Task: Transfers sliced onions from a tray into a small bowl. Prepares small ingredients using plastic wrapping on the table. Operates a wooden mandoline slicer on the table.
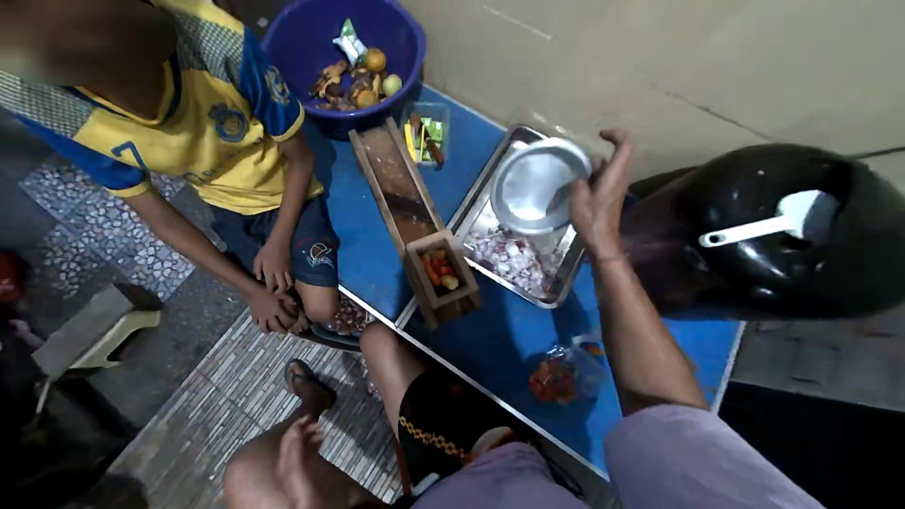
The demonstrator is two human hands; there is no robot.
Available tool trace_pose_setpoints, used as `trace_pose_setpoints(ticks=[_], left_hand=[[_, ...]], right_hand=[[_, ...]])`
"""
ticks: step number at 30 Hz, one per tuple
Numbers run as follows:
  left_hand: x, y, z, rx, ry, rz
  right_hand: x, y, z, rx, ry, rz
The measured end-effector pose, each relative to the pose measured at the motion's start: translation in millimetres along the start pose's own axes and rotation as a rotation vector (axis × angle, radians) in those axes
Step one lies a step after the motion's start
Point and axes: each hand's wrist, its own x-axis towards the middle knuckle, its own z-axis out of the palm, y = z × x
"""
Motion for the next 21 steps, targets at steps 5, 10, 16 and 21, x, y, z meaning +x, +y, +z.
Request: trace_pose_setpoints(ticks=[5, 10, 16, 21], left_hand=[[-46.2, 10.8, 130.5, 0.231, -0.780, 0.000], [-85.7, 37.5, 219.0, 0.153, -0.979, -0.018], [-109.9, 13.3, 262.1, -0.053, -0.644, -0.271], [-104.8, -14.0, 249.2, -0.046, -0.622, -0.325]], right_hand=[[-42.2, 67.2, -17.2, 0.075, 0.031, 0.069], [-79.5, 45.3, -33.2, 0.331, -0.246, 0.162], [-121.7, 50.0, -17.6, 0.416, -0.808, 0.246], [-79.3, 100.1, -2.8, 0.264, -0.653, 0.227]])
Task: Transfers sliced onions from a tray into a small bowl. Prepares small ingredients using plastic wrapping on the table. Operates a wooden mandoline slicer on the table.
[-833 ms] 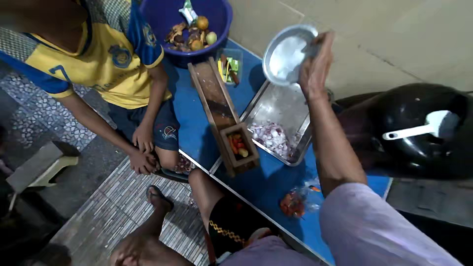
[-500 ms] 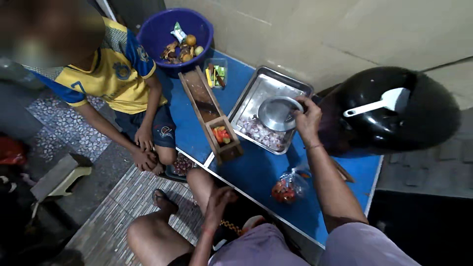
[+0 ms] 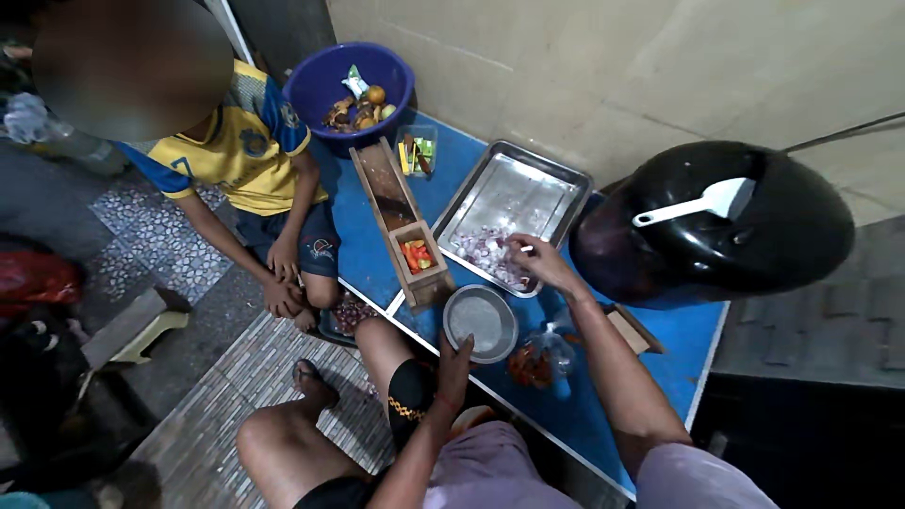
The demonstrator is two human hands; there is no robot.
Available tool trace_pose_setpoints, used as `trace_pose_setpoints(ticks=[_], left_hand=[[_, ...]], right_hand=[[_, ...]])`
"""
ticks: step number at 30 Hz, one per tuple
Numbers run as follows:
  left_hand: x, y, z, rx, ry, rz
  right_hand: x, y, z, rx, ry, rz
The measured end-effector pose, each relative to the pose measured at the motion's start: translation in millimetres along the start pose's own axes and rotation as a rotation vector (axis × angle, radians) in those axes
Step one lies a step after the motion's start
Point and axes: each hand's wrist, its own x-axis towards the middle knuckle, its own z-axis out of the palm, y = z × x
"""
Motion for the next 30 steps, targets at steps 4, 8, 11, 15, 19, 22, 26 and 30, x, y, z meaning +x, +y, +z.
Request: trace_pose_setpoints(ticks=[4, 8, 11, 15, 19, 22, 26, 30], left_hand=[[-0.3, 0.8, -0.1, -0.006, -0.034, 0.013], [2.7, -0.5, 0.9, 0.003, -0.049, 0.040], [9.8, -1.9, 2.0, -0.026, -0.069, 0.049], [19.2, -0.2, 9.3, -0.067, -0.091, 0.029], [23.7, 3.0, 18.2, -0.137, -0.113, 0.005], [27.8, 2.9, 23.3, -0.165, -0.116, -0.002], [32.7, 8.7, 31.1, -0.205, -0.124, -0.018], [42.2, 8.8, 38.5, -0.250, -0.124, -0.020]], right_hand=[[49.7, 17.3, 6.0, -0.444, -0.030, 0.099], [67.4, 15.3, 28.8, -0.626, -0.154, 0.131], [74.6, 17.4, 35.7, -0.677, -0.178, 0.119], [77.4, 20.8, 37.2, -0.693, -0.176, 0.115], [74.7, 29.8, 40.2, -0.707, -0.092, 0.053], [73.4, 23.5, 39.4, -0.723, -0.118, 0.082], [80.4, 24.3, 29.7, -0.699, -0.135, 0.074], [95.4, 43.2, 6.9, -0.569, -0.132, 0.005]])
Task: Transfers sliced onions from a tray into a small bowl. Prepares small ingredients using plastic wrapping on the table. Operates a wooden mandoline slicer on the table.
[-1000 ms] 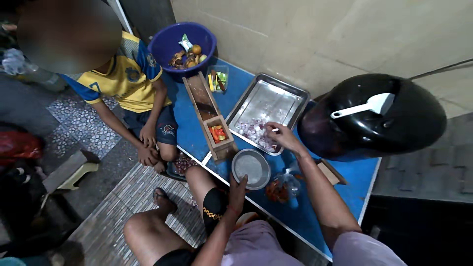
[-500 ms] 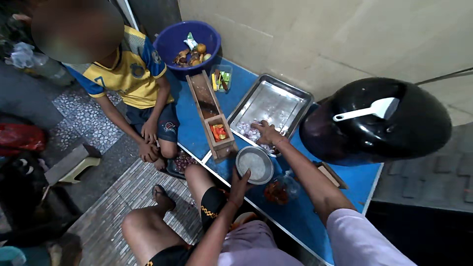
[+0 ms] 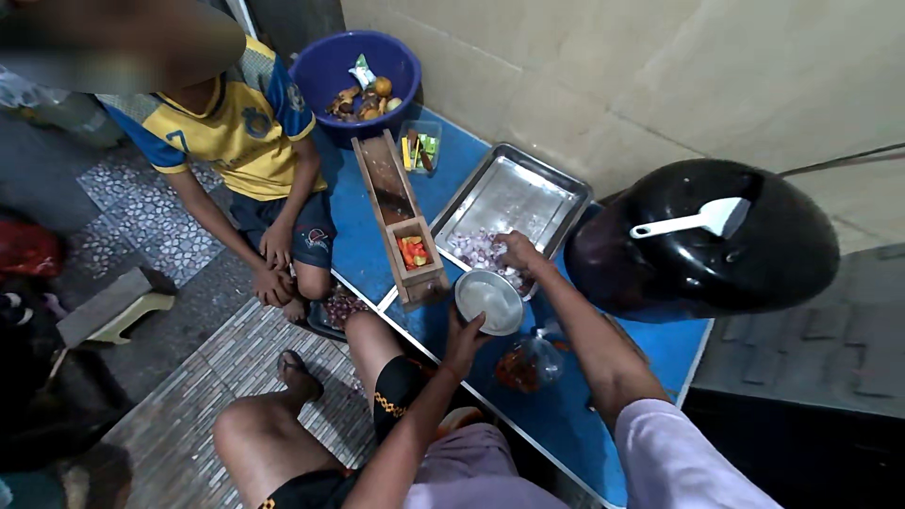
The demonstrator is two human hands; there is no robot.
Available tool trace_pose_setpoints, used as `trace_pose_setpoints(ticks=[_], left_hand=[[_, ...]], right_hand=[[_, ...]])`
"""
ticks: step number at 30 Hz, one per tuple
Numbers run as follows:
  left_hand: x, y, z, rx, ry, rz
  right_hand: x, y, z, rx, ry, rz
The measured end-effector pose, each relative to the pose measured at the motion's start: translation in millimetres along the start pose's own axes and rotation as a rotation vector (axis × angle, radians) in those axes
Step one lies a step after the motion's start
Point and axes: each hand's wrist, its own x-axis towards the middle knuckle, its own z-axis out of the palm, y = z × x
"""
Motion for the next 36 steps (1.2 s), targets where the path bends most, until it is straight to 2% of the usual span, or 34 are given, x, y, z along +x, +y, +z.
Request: trace_pose_setpoints(ticks=[4, 9, 12, 17, 21, 25, 27, 32, 36], left_hand=[[10.5, 2.7, 8.2, -0.018, 0.006, -0.007], [27.4, 7.6, 23.3, -0.044, 0.008, -0.008], [34.7, 11.0, 32.3, -0.063, 0.004, -0.007], [34.7, 19.8, 38.3, -0.102, -0.006, -0.014], [36.0, 15.8, 29.4, -0.102, -0.037, -0.003], [31.3, 14.5, 22.4, -0.108, -0.019, -0.016], [29.4, 13.3, 19.4, -0.111, -0.026, -0.006], [23.7, 14.6, 14.8, -0.152, -0.055, 0.001], [22.2, 14.2, 10.7, -0.123, -0.074, -0.012]], right_hand=[[-6.4, 2.3, -28.0, 0.074, 0.014, 0.001], [-41.1, -19.7, -60.7, 0.213, 0.130, -0.048], [-67.8, -29.8, -53.9, 0.283, 0.204, -0.163], [-98.7, -74.7, -37.3, 0.118, 0.070, -0.213], [-106.2, -84.5, -29.4, 0.000, -0.048, -0.200], [-115.2, -87.5, -41.3, 0.007, -0.067, -0.250], [-122.4, -93.0, -49.8, 0.020, -0.038, -0.208], [-139.8, -103.2, -44.5, 0.040, 0.203, -0.195], [-146.6, -100.9, -37.6, 0.006, 0.199, -0.200]])
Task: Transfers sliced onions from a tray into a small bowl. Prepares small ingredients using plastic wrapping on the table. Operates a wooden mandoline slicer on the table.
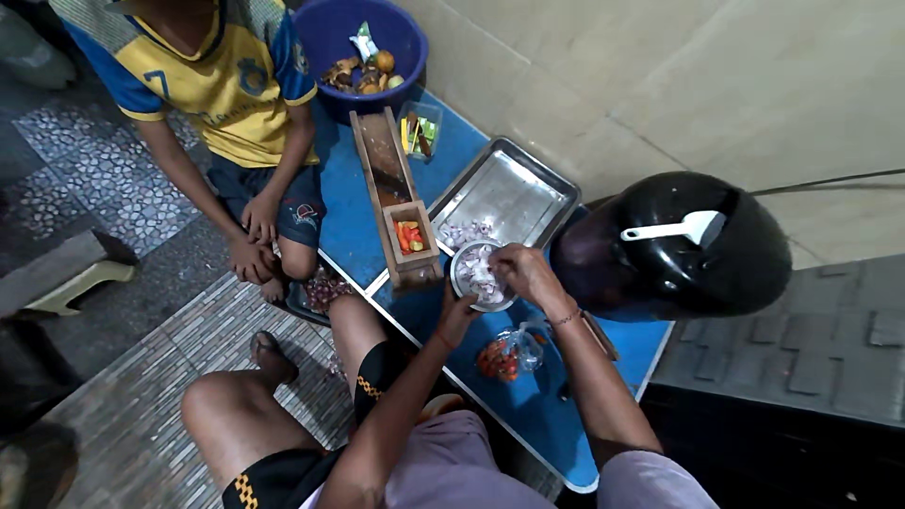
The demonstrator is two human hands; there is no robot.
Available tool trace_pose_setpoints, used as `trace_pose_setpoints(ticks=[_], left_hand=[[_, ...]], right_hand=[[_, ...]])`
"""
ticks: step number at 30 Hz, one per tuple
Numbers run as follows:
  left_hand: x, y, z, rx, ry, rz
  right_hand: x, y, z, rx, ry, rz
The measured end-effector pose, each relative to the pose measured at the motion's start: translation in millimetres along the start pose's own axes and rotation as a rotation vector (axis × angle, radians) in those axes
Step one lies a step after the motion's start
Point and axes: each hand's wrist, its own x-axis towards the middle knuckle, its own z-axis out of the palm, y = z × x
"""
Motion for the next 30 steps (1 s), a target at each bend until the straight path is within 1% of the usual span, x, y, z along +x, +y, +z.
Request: trace_pose_setpoints(ticks=[2, 4, 8, 10, 11, 14, 15, 18, 19, 21, 23, 24, 26, 28, 30], left_hand=[[-4.4, 0.1, -0.8, -0.006, 0.007, -0.010], [-6.8, -2.2, -2.1, -0.009, 0.002, -0.012], [-8.9, -3.6, -3.9, 0.002, -0.007, -0.020], [-10.1, -4.5, -8.8, 0.009, -0.007, -0.018], [-10.6, -5.0, -11.3, 0.011, -0.010, -0.015], [-14.7, -4.9, -14.3, 0.009, 0.011, -0.022], [-15.2, -4.6, -15.5, 0.016, 0.012, -0.021], [-18.5, -4.8, -19.0, 0.043, 0.000, -0.031], [-19.5, -4.9, -21.3, 0.053, -0.009, -0.034], [-21.6, -4.8, -26.1, 0.061, -0.011, -0.047], [-27.1, -6.2, -32.0, 0.077, -0.001, -0.064], [-30.0, -6.7, -35.6, 0.092, 0.001, -0.068], [-39.0, -6.9, -43.5, 0.126, -0.001, -0.083], [-49.4, -6.7, -52.8, 0.155, -0.011, -0.091], [-59.3, -4.8, -59.4, 0.174, 0.005, -0.102]], right_hand=[[-4.7, -1.4, -0.8, 0.004, 0.092, -0.017], [-6.3, -1.5, 6.2, -0.007, 0.119, -0.009], [-7.7, 4.3, 26.2, -0.049, -0.054, -0.029], [-13.8, 3.7, 25.0, -0.003, -0.071, -0.077], [-17.2, 1.6, 21.4, 0.025, -0.036, -0.097], [-25.9, -5.2, 16.8, 0.053, 0.140, -0.116], [-26.5, -4.7, 18.2, 0.033, 0.135, -0.120], [-26.4, -4.7, 18.2, -0.055, -0.154, -0.045], [-26.0, -5.2, 16.6, -0.041, -0.163, -0.047], [-19.5, -3.3, 10.3, 0.060, -0.046, -0.073], [-1.9, 1.5, 6.6, 0.136, 0.071, -0.075], [14.5, 7.6, 7.6, 0.147, 0.083, -0.055], [55.1, 22.9, 19.0, 0.176, 0.060, -0.026], [99.7, 37.1, 39.2, 0.190, -0.007, -0.007], [134.8, 52.9, 65.1, 0.174, -0.070, -0.086]])
